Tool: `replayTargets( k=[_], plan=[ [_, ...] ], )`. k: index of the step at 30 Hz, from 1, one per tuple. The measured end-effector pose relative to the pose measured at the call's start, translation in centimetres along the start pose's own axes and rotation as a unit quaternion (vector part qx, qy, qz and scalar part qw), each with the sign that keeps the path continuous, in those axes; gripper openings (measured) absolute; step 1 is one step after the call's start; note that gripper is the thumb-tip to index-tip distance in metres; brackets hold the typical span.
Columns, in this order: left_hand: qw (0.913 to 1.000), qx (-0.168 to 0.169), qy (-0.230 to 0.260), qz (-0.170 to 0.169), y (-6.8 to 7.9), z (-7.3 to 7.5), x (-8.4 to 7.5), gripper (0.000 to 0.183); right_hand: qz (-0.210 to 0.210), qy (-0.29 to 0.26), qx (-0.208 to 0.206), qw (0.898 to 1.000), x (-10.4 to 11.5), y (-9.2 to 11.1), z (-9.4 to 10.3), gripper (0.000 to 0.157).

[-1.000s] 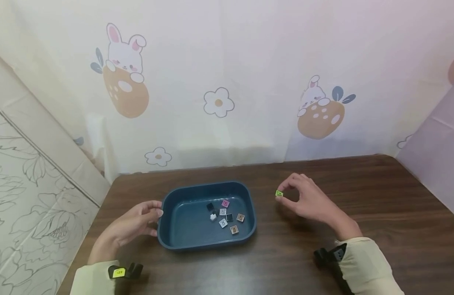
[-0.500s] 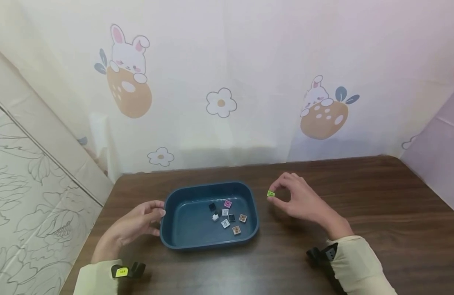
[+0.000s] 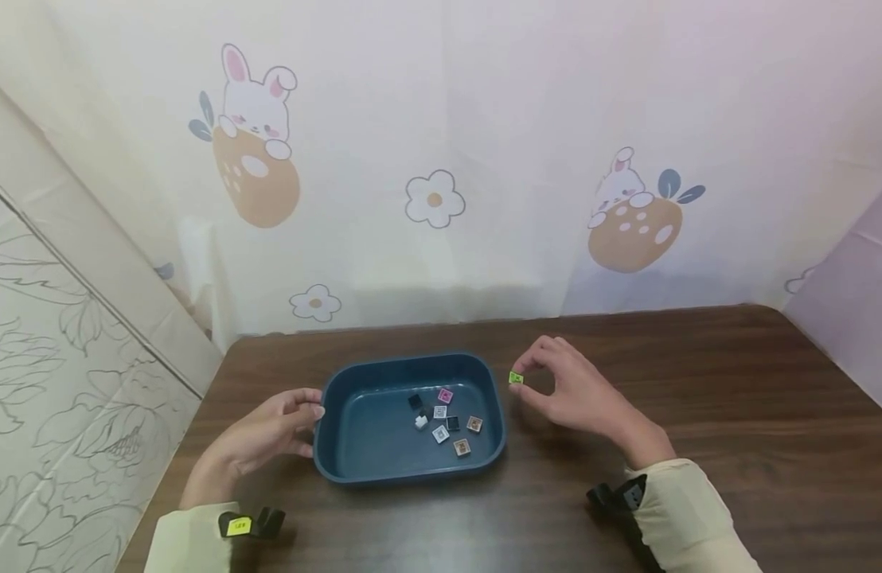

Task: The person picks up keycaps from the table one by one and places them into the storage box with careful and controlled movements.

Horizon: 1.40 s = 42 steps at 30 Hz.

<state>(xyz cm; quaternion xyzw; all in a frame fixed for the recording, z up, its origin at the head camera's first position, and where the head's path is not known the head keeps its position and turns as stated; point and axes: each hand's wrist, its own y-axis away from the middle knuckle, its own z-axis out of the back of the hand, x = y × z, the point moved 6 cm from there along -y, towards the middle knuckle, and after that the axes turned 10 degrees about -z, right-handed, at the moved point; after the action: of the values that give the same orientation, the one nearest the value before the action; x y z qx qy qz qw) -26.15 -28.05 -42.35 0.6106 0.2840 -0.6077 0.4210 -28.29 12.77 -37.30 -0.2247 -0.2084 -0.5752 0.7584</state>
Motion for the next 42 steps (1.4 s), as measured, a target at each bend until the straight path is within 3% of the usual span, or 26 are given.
replayTargets(
  k=[42],
  plan=[
    [0.9999, -0.001, 0.003, 0.01, 0.0, 0.1, 0.0, 0.049, 0.038, 0.001, 0.052, 0.998, 4.2, -1.7, -3.7, 0.018]
  ],
)
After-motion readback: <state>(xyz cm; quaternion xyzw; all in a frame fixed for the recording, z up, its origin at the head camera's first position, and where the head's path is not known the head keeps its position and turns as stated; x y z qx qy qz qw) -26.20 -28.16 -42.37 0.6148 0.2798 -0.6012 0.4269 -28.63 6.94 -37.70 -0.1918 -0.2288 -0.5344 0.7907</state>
